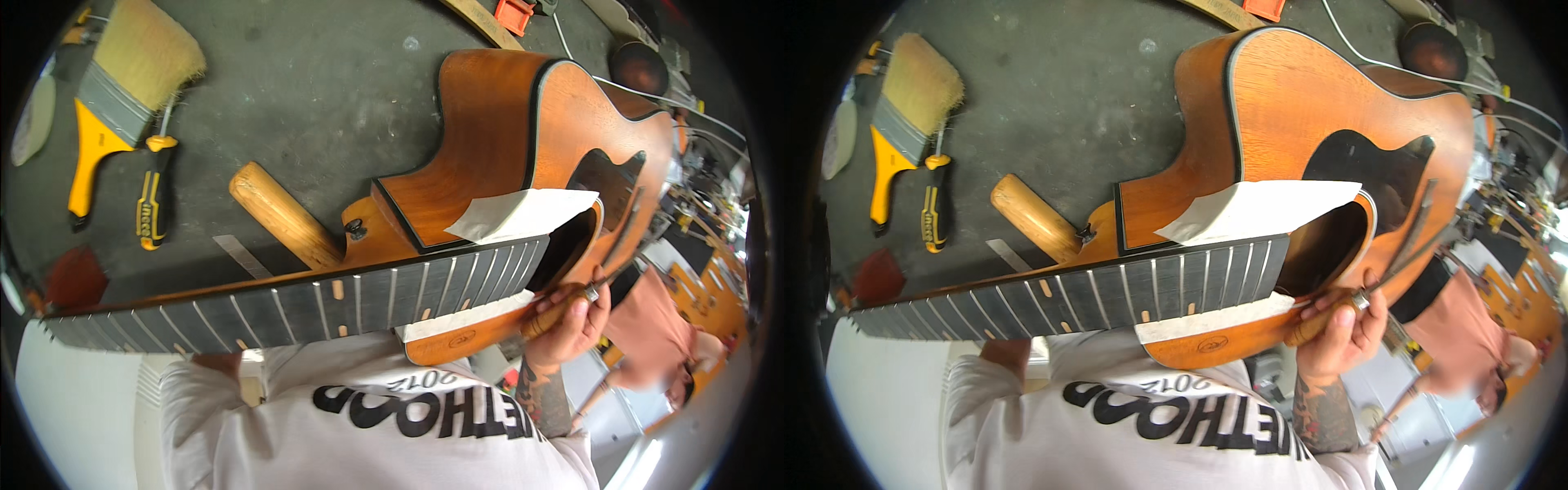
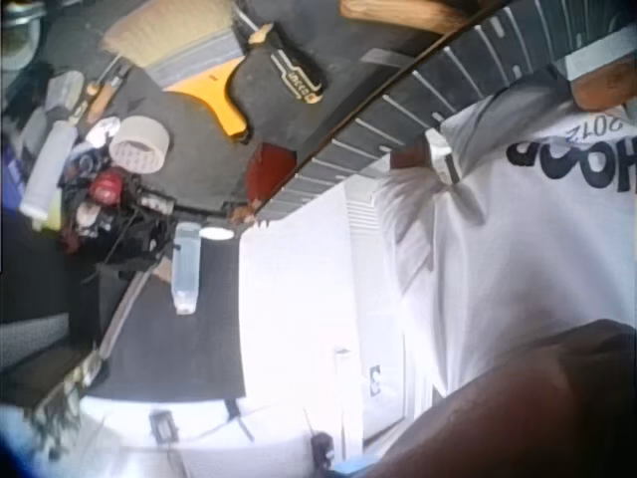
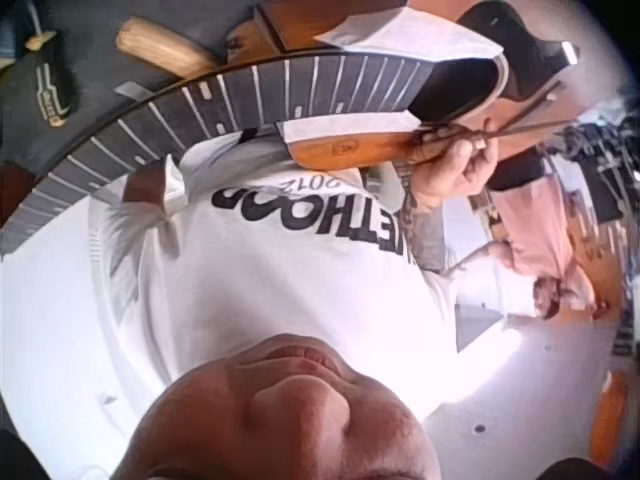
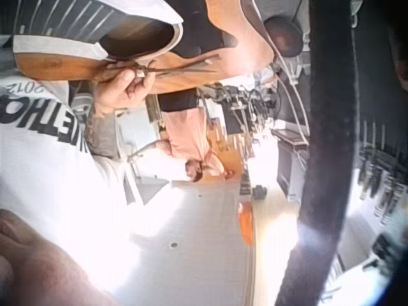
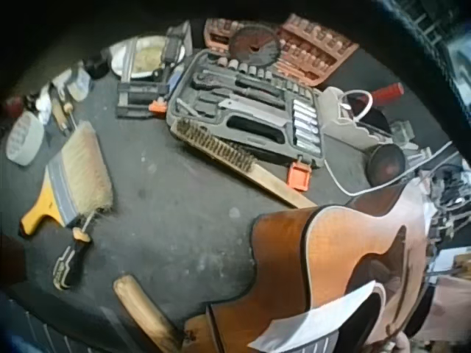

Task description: The person uses a small metal file to smooth the frets on the neck of an acoustic guitar. They then use a brush to sweep away debris from the fretboard before resuming the filing process.

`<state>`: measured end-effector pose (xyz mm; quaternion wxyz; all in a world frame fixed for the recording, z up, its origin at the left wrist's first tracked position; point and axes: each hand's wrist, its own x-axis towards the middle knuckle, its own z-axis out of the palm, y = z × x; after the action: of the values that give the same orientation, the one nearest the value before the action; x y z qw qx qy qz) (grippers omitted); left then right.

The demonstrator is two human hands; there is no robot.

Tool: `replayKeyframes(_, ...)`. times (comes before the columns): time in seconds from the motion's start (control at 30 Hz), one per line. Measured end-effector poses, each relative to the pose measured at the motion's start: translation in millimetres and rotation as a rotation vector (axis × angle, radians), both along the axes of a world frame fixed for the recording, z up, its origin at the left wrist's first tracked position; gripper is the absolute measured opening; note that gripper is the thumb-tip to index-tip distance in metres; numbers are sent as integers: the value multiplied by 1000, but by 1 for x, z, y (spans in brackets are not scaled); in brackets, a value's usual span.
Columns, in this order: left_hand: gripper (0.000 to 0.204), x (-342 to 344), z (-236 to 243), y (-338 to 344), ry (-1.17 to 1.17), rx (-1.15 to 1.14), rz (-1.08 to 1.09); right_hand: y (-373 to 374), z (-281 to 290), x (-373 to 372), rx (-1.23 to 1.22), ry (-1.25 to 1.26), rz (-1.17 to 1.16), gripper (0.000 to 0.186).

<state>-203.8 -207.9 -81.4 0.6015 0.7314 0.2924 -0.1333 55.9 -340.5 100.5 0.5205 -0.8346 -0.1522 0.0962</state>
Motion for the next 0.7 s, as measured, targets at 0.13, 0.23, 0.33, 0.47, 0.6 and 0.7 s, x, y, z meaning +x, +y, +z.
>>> replayKeyframes(0.13,47,89,-7,-23,6,9,79,-2,3,8,13,95,94,58)
replayKeyframes(0.23,46,128,-31,-40,74,21,73,-2,6,8,-20,110,163,55)
replayKeyframes(0.33,45,141,-49,-46,146,67,69,-9,5,18,34,166,266,52)
replayKeyframes(0.47,44,122,-59,-39,218,143,73,-5,1,18,28,83,286,46)
replayKeyframes(0.6,43,72,-59,-17,297,225,55,3,1,20,129,46,351,42)
replayKeyframes(0.7,42,19,-57,8,381,304,44,6,-4,19,181,51,334,41)
